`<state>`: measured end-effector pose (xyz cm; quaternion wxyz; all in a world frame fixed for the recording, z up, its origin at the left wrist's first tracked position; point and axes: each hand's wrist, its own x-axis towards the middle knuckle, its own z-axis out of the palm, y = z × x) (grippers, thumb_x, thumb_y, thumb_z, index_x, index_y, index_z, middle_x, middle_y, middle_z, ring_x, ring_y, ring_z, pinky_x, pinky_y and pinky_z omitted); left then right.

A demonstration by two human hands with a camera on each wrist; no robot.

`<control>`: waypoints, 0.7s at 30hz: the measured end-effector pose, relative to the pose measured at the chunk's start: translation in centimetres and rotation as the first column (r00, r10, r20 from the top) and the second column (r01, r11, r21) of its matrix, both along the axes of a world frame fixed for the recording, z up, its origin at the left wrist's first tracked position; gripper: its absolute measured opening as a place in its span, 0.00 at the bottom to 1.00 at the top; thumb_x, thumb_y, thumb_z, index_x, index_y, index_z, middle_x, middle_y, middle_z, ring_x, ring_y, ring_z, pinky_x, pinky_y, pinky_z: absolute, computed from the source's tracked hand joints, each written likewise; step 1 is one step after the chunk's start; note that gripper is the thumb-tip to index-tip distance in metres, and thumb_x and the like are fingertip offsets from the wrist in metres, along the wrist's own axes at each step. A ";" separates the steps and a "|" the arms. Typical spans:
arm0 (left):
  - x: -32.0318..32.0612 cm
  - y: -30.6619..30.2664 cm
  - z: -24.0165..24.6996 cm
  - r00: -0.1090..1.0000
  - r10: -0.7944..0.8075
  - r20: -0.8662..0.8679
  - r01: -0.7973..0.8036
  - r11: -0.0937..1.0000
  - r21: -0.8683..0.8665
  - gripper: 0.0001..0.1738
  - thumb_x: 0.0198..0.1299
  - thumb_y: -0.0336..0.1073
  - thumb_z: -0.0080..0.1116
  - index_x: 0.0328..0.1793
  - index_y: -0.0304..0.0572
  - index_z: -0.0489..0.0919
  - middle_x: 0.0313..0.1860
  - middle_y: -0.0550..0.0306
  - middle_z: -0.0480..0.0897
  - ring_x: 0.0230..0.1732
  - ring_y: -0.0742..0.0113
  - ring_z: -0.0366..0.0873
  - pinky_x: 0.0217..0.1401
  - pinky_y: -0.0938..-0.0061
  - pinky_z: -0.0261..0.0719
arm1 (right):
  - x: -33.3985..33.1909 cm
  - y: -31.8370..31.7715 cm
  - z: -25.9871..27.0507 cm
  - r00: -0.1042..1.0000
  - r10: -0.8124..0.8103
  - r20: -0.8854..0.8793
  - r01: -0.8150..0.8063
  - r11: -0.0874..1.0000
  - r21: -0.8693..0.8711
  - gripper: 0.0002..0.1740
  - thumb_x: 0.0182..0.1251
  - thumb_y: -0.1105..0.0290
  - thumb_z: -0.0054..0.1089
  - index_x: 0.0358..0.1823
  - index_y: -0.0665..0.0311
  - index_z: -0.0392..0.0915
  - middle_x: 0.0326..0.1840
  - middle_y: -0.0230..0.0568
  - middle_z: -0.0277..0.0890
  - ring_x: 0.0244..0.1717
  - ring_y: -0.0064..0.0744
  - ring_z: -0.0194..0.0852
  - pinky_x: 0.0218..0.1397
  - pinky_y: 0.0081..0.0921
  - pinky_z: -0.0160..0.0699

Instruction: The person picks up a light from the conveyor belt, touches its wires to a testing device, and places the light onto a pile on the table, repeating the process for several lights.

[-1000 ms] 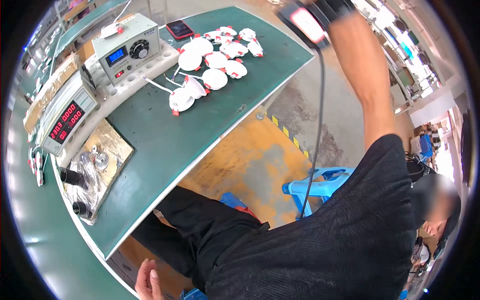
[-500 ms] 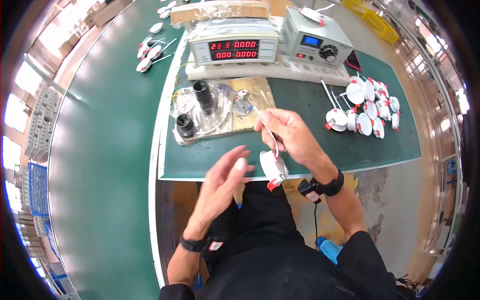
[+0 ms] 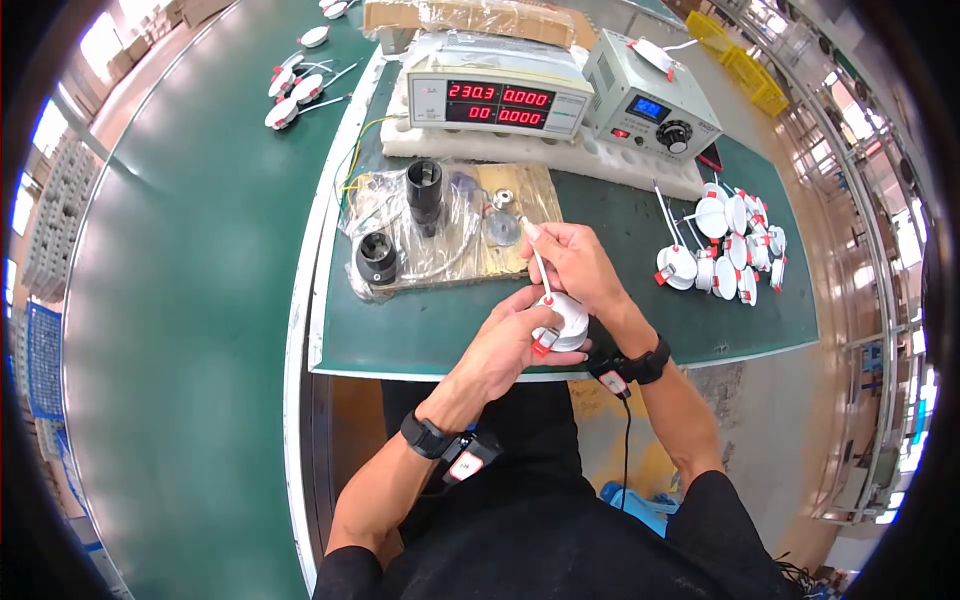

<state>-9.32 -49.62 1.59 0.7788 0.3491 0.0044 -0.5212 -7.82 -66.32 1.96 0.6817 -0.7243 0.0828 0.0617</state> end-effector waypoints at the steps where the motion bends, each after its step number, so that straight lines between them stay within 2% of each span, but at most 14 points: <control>1: 0.2 0.0 0.2 1.000 -0.001 0.017 0.001 1.000 0.016 0.25 0.70 0.25 0.50 0.73 0.34 0.66 0.60 0.41 0.81 0.54 0.44 0.87 0.55 0.59 0.92 | 0.3 0.0 -0.1 1.000 0.013 -0.005 -0.013 1.000 0.013 0.19 0.83 0.59 0.50 0.37 0.66 0.80 0.22 0.31 0.77 0.16 0.10 0.57 0.20 0.15 0.57; 6: 0.4 0.1 -0.1 0.994 -0.016 0.110 0.012 0.999 0.041 0.25 0.69 0.26 0.57 0.71 0.32 0.67 0.58 0.42 0.82 0.52 0.44 0.88 0.51 0.62 0.93 | 1.1 0.2 0.0 0.996 0.044 -0.075 -0.044 0.999 0.010 0.21 0.83 0.58 0.51 0.36 0.66 0.80 0.21 0.30 0.76 0.16 0.10 0.57 0.19 0.16 0.57; 12: 1.1 0.2 -0.5 0.996 -0.054 0.067 0.050 0.997 0.050 0.24 0.69 0.28 0.59 0.69 0.32 0.69 0.57 0.44 0.83 0.52 0.46 0.88 0.51 0.63 0.93 | 1.5 0.7 0.0 0.998 0.022 -0.063 -0.028 0.995 -0.097 0.21 0.82 0.57 0.52 0.34 0.67 0.80 0.19 0.30 0.75 0.16 0.12 0.58 0.19 0.18 0.58; 15: 1.2 0.1 0.2 0.998 -0.048 0.046 0.045 0.997 0.064 0.23 0.68 0.28 0.61 0.68 0.33 0.71 0.57 0.45 0.83 0.52 0.48 0.88 0.52 0.62 0.93 | 1.4 0.9 0.0 0.999 0.033 -0.037 -0.038 0.991 -0.131 0.21 0.81 0.58 0.53 0.34 0.68 0.80 0.18 0.30 0.74 0.16 0.13 0.60 0.19 0.20 0.60; 18: 0.9 -0.3 -0.4 0.994 -0.028 0.106 0.016 0.994 0.106 0.24 0.67 0.28 0.64 0.66 0.33 0.71 0.57 0.47 0.83 0.53 0.50 0.88 0.52 0.61 0.93 | 1.5 0.8 -0.1 0.999 0.031 -0.012 -0.033 0.983 -0.183 0.22 0.80 0.59 0.53 0.32 0.71 0.79 0.18 0.34 0.75 0.16 0.20 0.68 0.22 0.26 0.67; 21: 1.0 -0.3 -0.2 0.994 -0.039 0.104 0.027 0.993 0.117 0.24 0.65 0.28 0.66 0.65 0.34 0.72 0.57 0.47 0.84 0.54 0.51 0.88 0.54 0.61 0.92 | 1.6 0.8 0.1 0.999 0.028 -0.022 -0.031 0.983 -0.183 0.22 0.80 0.60 0.53 0.31 0.71 0.78 0.17 0.35 0.74 0.17 0.21 0.69 0.22 0.26 0.68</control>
